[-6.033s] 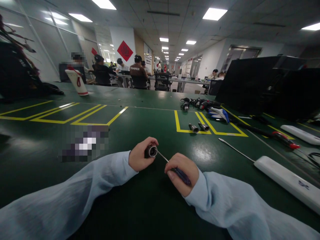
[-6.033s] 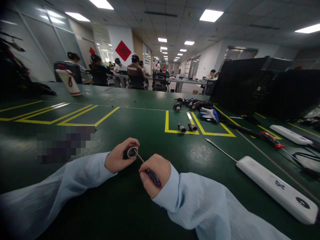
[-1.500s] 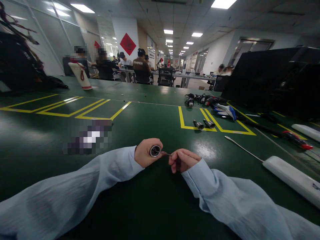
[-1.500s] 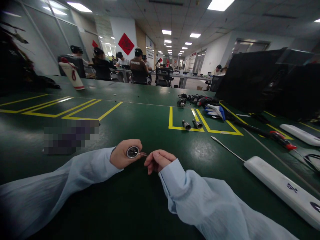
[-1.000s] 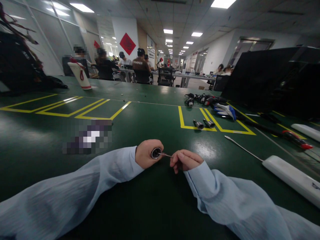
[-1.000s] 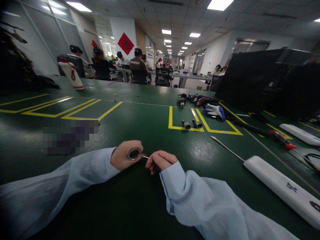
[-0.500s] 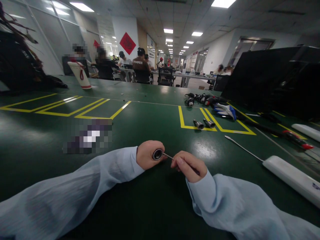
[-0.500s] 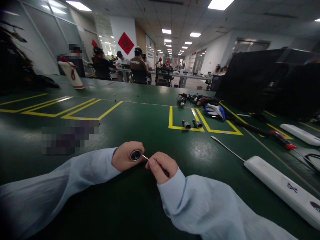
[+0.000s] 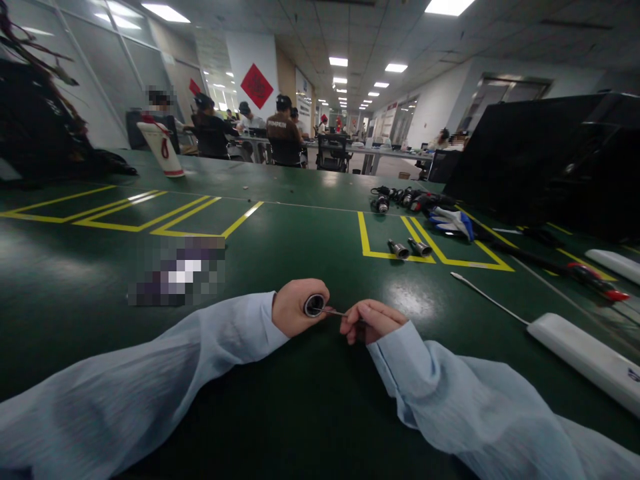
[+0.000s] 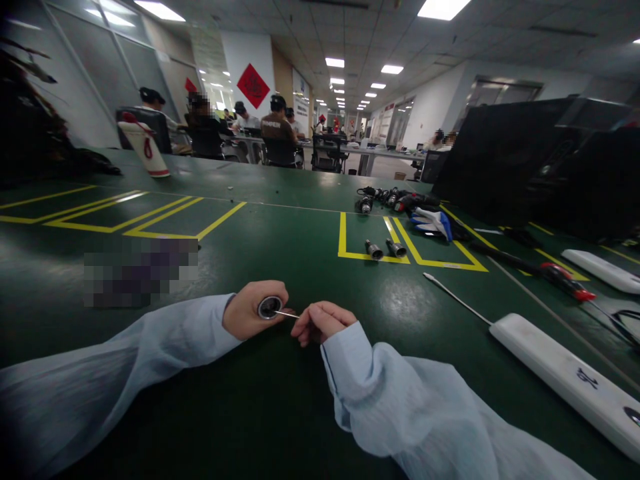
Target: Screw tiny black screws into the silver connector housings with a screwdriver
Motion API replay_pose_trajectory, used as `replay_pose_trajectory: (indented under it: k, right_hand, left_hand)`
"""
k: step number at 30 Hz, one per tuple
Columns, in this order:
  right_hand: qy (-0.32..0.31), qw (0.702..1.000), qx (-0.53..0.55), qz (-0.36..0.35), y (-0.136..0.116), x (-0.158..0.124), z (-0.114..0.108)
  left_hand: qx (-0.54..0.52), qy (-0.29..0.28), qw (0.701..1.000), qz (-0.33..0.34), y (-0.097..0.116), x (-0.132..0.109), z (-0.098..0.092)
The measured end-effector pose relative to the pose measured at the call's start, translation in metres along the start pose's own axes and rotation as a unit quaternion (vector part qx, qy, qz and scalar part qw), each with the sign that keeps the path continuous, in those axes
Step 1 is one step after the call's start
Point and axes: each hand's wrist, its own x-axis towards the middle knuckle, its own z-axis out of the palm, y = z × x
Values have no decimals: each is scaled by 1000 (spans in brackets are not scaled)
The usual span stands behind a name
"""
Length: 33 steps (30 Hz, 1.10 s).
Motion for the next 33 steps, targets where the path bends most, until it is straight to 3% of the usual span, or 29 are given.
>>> replay_pose_trajectory:
  k: [6, 11, 18, 25, 30, 33]
  right_hand:
    - [-24, 998, 65, 2, 2, 5, -3]
    - [-33, 998, 34, -32, 0, 2, -4]
    - [-27, 999, 37, -26, -2, 3, -8]
    - [-40, 979, 200, 3, -7, 14, -26]
    - [32, 983, 178, -11, -12, 19, -33]
    - [127, 989, 9, -74, -6, 21, -22]
  left_hand:
    - [-35, 46, 998, -19, 2, 1, -1]
    - [-33, 50, 998, -32, 2, 1, 0]
    - [-35, 44, 998, -28, 4, 0, -3]
    - [-80, 25, 996, -17, 1, 0, -6]
    - [-84, 26, 996, -25, 0, 0, -6]
    - [-64, 24, 997, -37, 2, 2, -5]
